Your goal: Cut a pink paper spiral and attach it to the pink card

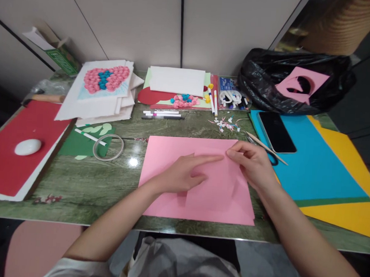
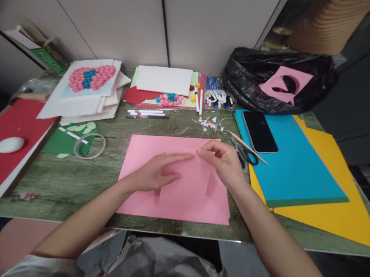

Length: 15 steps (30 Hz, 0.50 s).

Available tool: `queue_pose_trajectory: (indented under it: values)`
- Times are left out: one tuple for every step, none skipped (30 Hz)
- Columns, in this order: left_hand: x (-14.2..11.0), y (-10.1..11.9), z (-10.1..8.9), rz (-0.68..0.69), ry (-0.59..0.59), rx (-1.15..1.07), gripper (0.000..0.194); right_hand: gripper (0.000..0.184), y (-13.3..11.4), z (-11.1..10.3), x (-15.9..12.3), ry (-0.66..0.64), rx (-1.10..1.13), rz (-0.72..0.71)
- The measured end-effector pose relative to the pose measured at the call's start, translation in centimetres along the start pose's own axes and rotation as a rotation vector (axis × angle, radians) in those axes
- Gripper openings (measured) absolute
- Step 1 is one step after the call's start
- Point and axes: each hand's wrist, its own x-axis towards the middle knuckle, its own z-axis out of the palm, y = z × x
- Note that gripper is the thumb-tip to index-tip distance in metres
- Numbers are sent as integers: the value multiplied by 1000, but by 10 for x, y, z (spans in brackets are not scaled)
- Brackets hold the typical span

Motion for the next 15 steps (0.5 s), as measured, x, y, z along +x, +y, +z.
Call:
queue_pose_trajectory:
  values:
    - [0,0,0,2,-3,-19,54,15,0,0,0,-1,11,11]
    - [-1,1,0,-2,-6,-34,56,16,0,1,0,-7,25,22]
    - [-1,1,0,-11,-9,-45,58,15,0,1,0,-14,36,31]
    - [-1,2,0,-21,-10,-51,60,15,-1,1,1,-18,42,38]
    - [-2,2,0,-30,-9,-56,62,14,0,1,1,-15,43,38]
    - [-2,2,-1,-37,-6,-60,63,13,0,1,1,-8,39,35]
    - [-2,2,-1,-40,-2,-67,65,12,0,1,1,-1,35,30]
    - [-3,3,-1,-38,2,-76,66,12,1,1,1,3,30,27]
    - [-3,2,-1,-36,6,-86,66,11,1,1,1,5,28,27]
    - [-3,2,-1,-33,10,-98,67,12,2,1,1,8,27,28]
    - [-3,2,-1,-32,12,-111,68,12,3,2,1,14,27,31]
    - [-2,2,0,-34,12,-122,68,13,3,3,0,26,25,33]
    - [-2,2,0,-37,11,-133,69,14,4,3,0,43,22,33]
    - [-2,2,0,-41,11,-141,69,15,4,4,0,55,15,34]
    - [-2,1,1,-48,10,-147,69,15,4,4,0,56,4,36]
